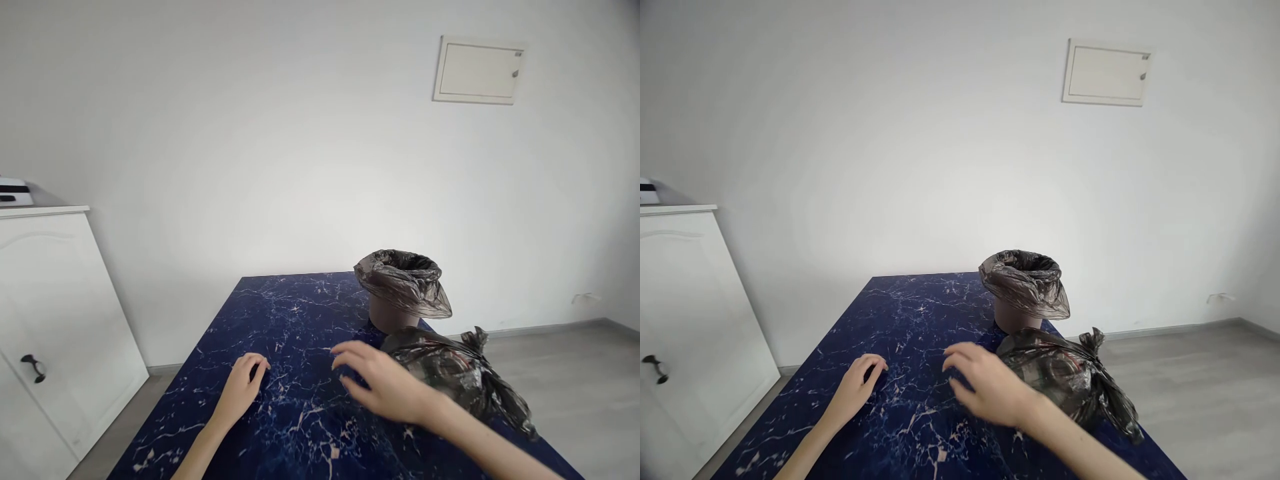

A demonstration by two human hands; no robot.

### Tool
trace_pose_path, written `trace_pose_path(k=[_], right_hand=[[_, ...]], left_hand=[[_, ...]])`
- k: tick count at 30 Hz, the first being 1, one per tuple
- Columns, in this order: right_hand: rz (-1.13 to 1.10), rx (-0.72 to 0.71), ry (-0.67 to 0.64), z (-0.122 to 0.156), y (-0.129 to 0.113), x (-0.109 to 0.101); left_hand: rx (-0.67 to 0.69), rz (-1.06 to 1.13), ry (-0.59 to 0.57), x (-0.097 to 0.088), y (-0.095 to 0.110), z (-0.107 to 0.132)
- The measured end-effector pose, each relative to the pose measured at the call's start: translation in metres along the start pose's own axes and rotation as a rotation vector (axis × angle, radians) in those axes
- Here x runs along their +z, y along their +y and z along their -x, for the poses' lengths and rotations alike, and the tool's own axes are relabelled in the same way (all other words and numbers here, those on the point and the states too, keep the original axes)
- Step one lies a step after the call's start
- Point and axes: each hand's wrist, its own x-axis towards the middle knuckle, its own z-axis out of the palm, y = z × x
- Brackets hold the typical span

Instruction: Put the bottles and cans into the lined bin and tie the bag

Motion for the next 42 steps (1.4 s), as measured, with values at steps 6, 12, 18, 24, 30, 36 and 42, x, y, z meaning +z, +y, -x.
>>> trace_pose_path(k=[6,12,18,24,30,36,42], right_hand=[[-0.473,0.24,-0.066,0.039,-0.041,0.067],[-0.709,0.434,0.163,0.065,-0.029,0.104],[-0.775,0.508,0.256,0.068,-0.032,0.102],[-0.684,0.502,0.257,0.072,-0.037,0.102],[-0.665,0.462,0.208,0.073,-0.044,0.093],[-0.63,0.521,0.19,0.075,-0.045,0.094],[-0.611,0.515,0.197,0.077,-0.044,0.097]], left_hand=[[0.049,-0.03,-0.016,0.001,-0.001,0.001],[0.09,-0.057,-0.036,0.003,0.004,0.002],[0.122,-0.078,-0.071,0.005,0.012,0.001],[0.137,-0.118,-0.122,0.005,0.025,0.004],[0.099,-0.182,-0.192,0.007,0.033,0.007],[0.1,-0.215,-0.253,0.006,0.032,0.008],[0.109,-0.23,-0.288,0.004,0.035,0.009]])
